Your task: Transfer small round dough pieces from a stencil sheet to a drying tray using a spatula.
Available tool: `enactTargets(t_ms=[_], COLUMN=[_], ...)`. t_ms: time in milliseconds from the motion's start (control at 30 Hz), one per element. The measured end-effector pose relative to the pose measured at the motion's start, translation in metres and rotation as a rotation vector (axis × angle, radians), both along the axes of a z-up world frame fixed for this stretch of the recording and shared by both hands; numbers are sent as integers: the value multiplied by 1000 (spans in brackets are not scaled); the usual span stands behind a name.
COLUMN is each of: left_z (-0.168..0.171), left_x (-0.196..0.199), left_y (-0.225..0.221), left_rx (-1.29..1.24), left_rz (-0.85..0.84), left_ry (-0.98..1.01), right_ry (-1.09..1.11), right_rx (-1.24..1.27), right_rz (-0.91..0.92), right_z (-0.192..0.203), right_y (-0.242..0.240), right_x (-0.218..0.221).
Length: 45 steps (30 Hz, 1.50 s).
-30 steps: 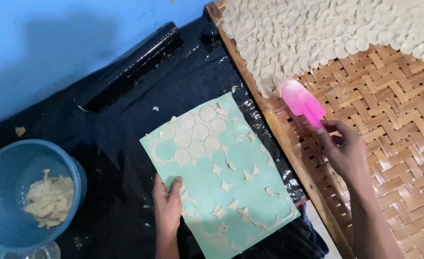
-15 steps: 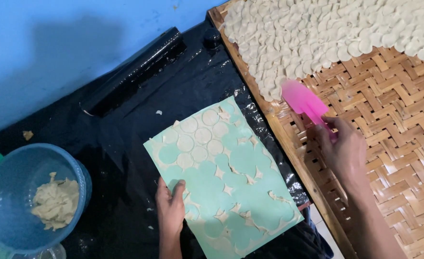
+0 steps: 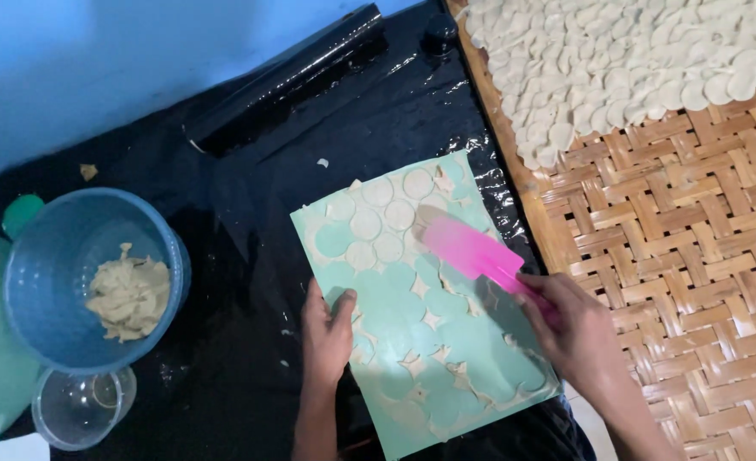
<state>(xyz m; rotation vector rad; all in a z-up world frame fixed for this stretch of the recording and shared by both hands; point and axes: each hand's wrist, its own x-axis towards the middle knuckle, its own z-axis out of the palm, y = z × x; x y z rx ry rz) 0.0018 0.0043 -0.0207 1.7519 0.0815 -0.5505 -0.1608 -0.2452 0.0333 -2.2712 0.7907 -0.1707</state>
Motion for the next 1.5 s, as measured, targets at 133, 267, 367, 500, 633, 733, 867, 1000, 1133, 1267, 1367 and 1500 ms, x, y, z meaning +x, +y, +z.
enactTargets(t_ms=[133, 267, 367, 500, 633, 733, 867, 1000, 1133, 1267, 1367, 1500], left_z=[-2, 6, 0, 9, 14, 9, 8, 9, 2, 10, 9, 4], left_x=[-2, -3, -3, -3, -1, -4, -4, -4, -3, -1, -1, -2], left_y=[1, 0, 1, -2, -4, -2, -3, -4, -1, -5, -4, -3], left_rx=[-13, 12, -27, 16, 105, 36, 7, 59, -46, 57, 61, 31], left_rz=[-1, 1, -1, -6, -14, -6, -7, 14, 1, 2, 9, -2], left_ry=[-39, 21, 0, 20, 69, 37, 16, 65, 8, 66, 71, 33], right_ry=[28, 40, 62, 133, 7, 72, 44, 115, 129, 13, 38, 54], right_rx=[-38, -129, -150, -145, -150, -77, -60, 48, 144, 303, 420, 530], right_rz=[21, -9, -4, -13, 75, 6, 72, 20, -6, -1, -15, 17], right_z=[-2, 10, 7, 11, -4, -2, -12, -21, -29, -47, -52, -63], right_y=[8, 8, 7, 9, 1, -3, -10, -15, -20, -26, -29, -35], right_x=[5, 8, 5, 7, 4, 6, 9, 11, 6, -5, -11, -20])
